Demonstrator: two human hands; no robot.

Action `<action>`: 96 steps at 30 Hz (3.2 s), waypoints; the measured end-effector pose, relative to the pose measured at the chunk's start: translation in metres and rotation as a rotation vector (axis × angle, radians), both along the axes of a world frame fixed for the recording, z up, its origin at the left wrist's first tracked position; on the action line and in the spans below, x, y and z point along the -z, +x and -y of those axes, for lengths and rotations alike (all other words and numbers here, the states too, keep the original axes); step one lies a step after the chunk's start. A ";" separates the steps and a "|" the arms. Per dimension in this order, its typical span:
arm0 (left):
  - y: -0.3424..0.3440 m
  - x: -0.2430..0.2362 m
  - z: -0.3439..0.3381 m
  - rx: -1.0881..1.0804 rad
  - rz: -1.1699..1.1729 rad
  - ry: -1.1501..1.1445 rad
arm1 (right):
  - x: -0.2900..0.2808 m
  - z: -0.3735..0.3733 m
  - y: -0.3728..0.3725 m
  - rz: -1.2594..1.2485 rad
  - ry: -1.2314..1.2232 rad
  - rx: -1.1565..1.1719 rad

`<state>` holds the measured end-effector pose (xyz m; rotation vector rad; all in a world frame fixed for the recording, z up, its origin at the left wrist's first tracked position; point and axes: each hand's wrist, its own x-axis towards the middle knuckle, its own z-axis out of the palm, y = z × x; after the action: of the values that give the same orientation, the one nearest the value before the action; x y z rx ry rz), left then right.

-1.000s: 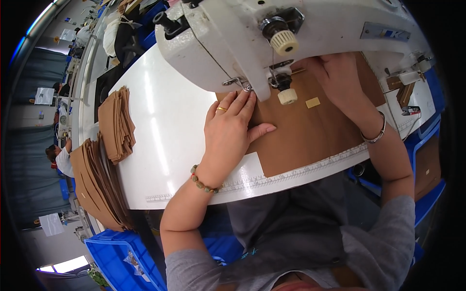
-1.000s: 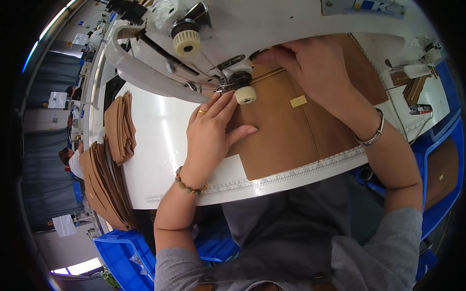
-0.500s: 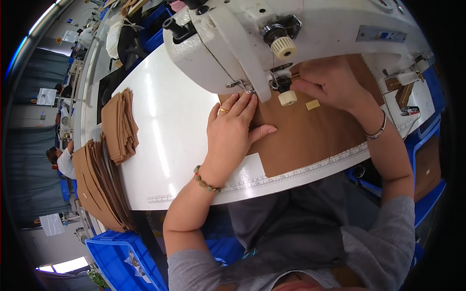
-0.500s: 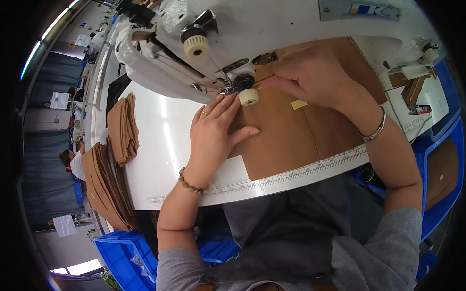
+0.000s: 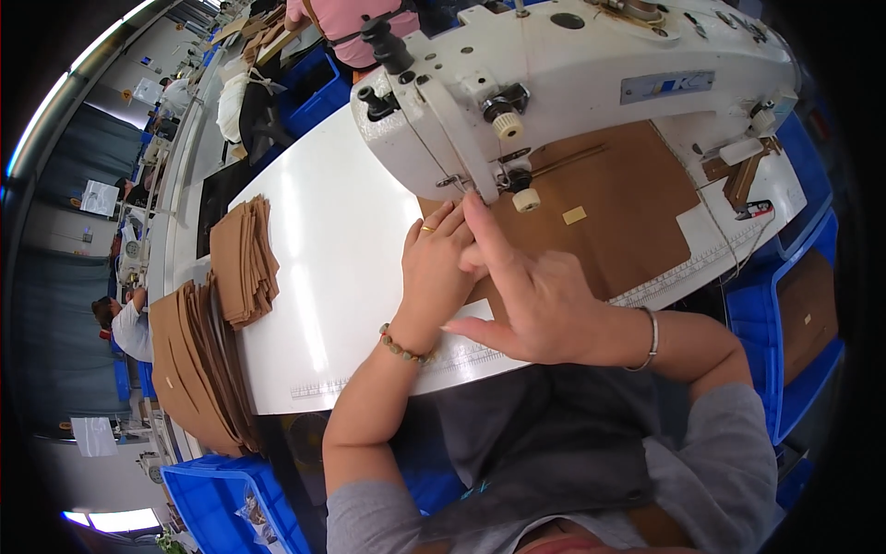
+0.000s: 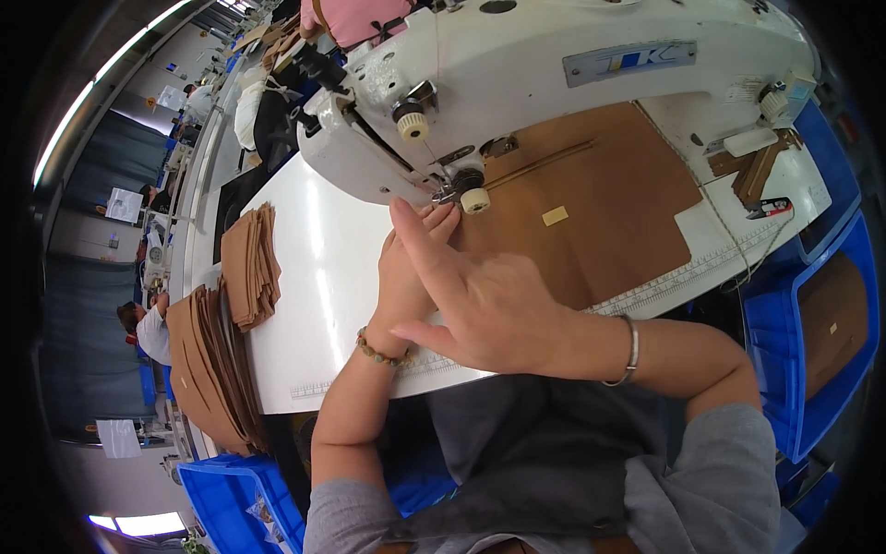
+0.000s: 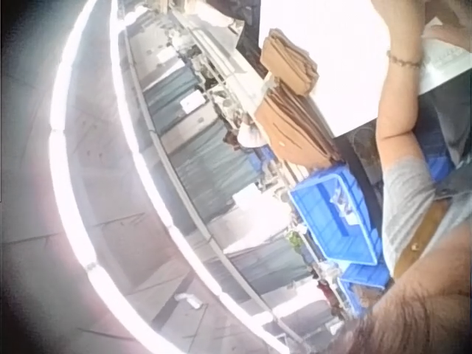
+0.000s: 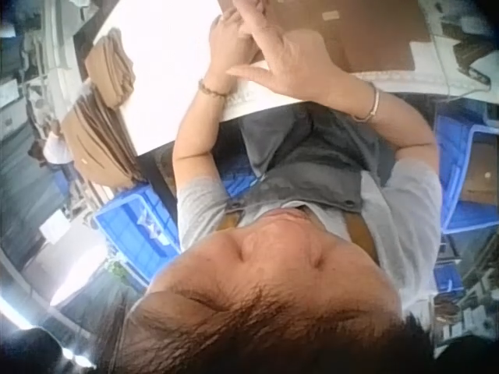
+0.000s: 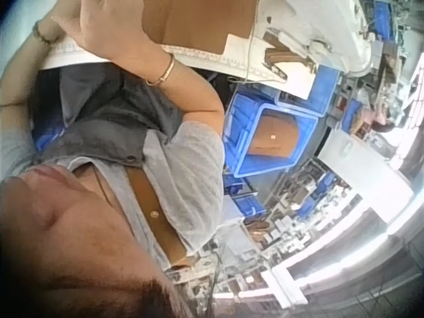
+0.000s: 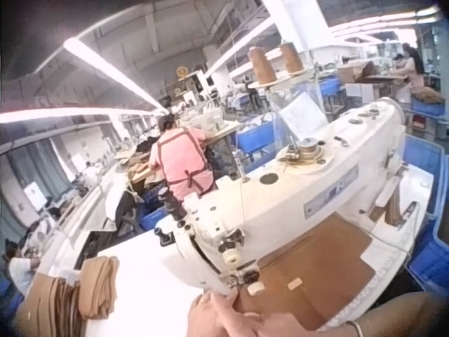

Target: Sewing zippers onto leather bag components using an industrial sewing machine.

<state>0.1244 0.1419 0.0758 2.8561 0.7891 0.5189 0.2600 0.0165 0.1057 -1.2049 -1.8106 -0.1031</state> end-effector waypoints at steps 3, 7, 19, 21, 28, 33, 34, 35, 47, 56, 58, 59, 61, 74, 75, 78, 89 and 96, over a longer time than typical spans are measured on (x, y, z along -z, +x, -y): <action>0.003 -0.013 0.006 0.021 -0.053 -0.192 | -0.005 -0.021 -0.023 -0.177 -0.159 0.093; -0.002 0.015 0.008 0.075 0.167 -0.118 | -0.031 -0.044 -0.044 -0.438 0.074 0.066; -0.002 -0.006 0.014 -0.055 0.063 -0.059 | -0.033 -0.007 -0.029 -0.666 -0.083 -0.343; -0.003 0.002 0.005 -0.051 0.032 -0.048 | -0.028 -0.003 -0.031 -0.375 0.040 -0.223; -0.011 0.000 0.020 0.090 -0.052 0.031 | -0.001 0.052 0.050 -0.049 -0.036 0.131; -0.016 -0.019 0.056 0.144 -0.127 -0.082 | 0.019 0.141 0.212 0.141 -0.324 0.850; -0.014 -0.017 0.055 0.180 -0.125 -0.050 | 0.024 0.161 0.233 0.206 -0.358 0.899; -0.014 -0.018 0.055 0.203 -0.126 -0.010 | 0.029 0.175 0.249 0.269 -0.381 0.935; -0.050 -0.014 0.117 0.331 -0.112 0.132 | 0.053 0.221 0.312 0.079 -0.325 1.017; -0.068 0.002 0.142 0.284 -0.055 0.110 | -0.037 0.082 0.143 0.418 0.117 0.358; -0.066 0.004 0.140 0.286 -0.021 0.082 | -0.045 0.037 0.111 0.552 0.310 0.194; -0.065 0.004 0.139 0.274 -0.004 0.053 | -0.048 0.018 0.097 0.521 0.272 0.173; -0.063 0.005 0.138 0.252 -0.014 0.039 | -0.042 0.004 0.082 0.492 0.237 0.147; -0.052 0.024 0.123 0.205 -0.011 0.042 | -0.020 -0.009 0.085 0.775 0.258 0.231; -0.052 0.024 0.123 0.207 -0.007 0.041 | -0.016 -0.011 0.086 0.836 0.273 0.249; -0.052 0.025 0.123 0.206 0.006 0.045 | 0.013 -0.015 0.086 0.845 0.088 0.209; -0.071 0.009 0.150 0.235 -0.038 0.065 | -0.002 0.022 0.086 0.392 -0.337 0.075; -0.077 0.008 0.159 0.211 -0.011 0.024 | 0.013 0.011 0.081 0.742 -0.215 -0.020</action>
<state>0.0474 -0.0172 0.0682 2.9201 0.4770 0.4867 0.3410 0.0050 0.0930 -1.4098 -2.5230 -0.3948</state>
